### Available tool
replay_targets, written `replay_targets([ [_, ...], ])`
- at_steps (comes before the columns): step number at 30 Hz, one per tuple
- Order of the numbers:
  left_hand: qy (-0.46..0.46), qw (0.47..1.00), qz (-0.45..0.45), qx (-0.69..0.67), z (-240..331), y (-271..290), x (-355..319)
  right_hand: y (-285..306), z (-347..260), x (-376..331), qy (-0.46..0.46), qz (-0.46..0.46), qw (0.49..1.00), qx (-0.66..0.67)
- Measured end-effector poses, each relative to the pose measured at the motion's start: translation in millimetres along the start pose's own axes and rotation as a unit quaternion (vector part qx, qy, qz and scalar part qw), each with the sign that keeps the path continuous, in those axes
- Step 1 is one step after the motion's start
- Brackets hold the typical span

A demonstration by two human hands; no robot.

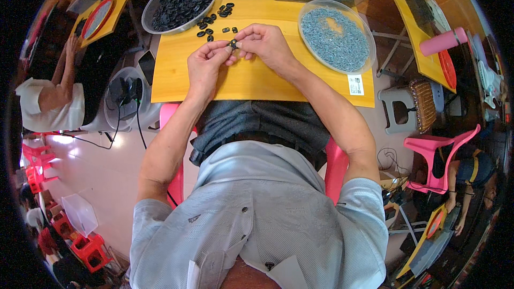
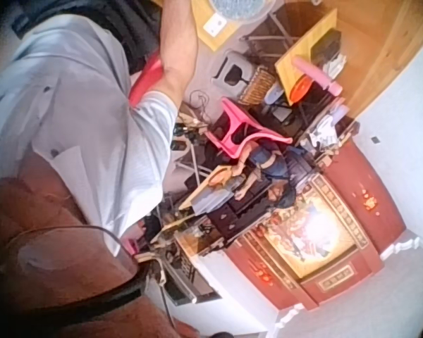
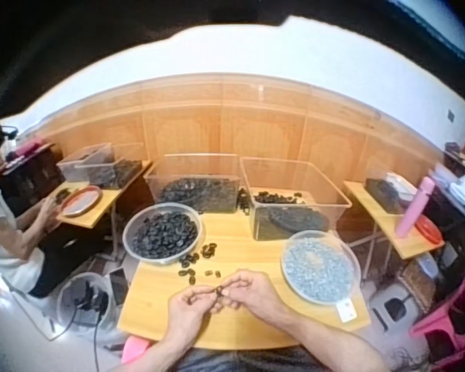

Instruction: The person assembles plastic clips by picking up small pins from a dish and inserting them into the holes of black plastic components by hand.

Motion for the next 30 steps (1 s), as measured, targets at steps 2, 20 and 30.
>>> replay_targets([
  [2,0.003,1.0,0.004,-0.002,0.6,-0.5,-0.3,-0.8,-0.6,-0.5,0.005,0.003,1.0,0.004],
  [20,-0.077,0.958,-0.135,0.241,3.9,-7.0,-3.4,9.1,-7.2,-6.9,-0.036,-0.071,0.996,-0.039],
  [30,-0.253,0.829,-0.165,0.47,21.8,-17.3,-7.2,0.7,-3.2,-2.7,-0.042,-0.041,0.992,-0.109],
])
Point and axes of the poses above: each hand's wrist, its own x-axis towards the middle knuckle, its own y-axis out of the back of the hand, z = x × y, the point moved 4 cm from there along x, towards the middle knuckle, and after that the axes turned 11 degrees about -x, right-handed, at the moved point
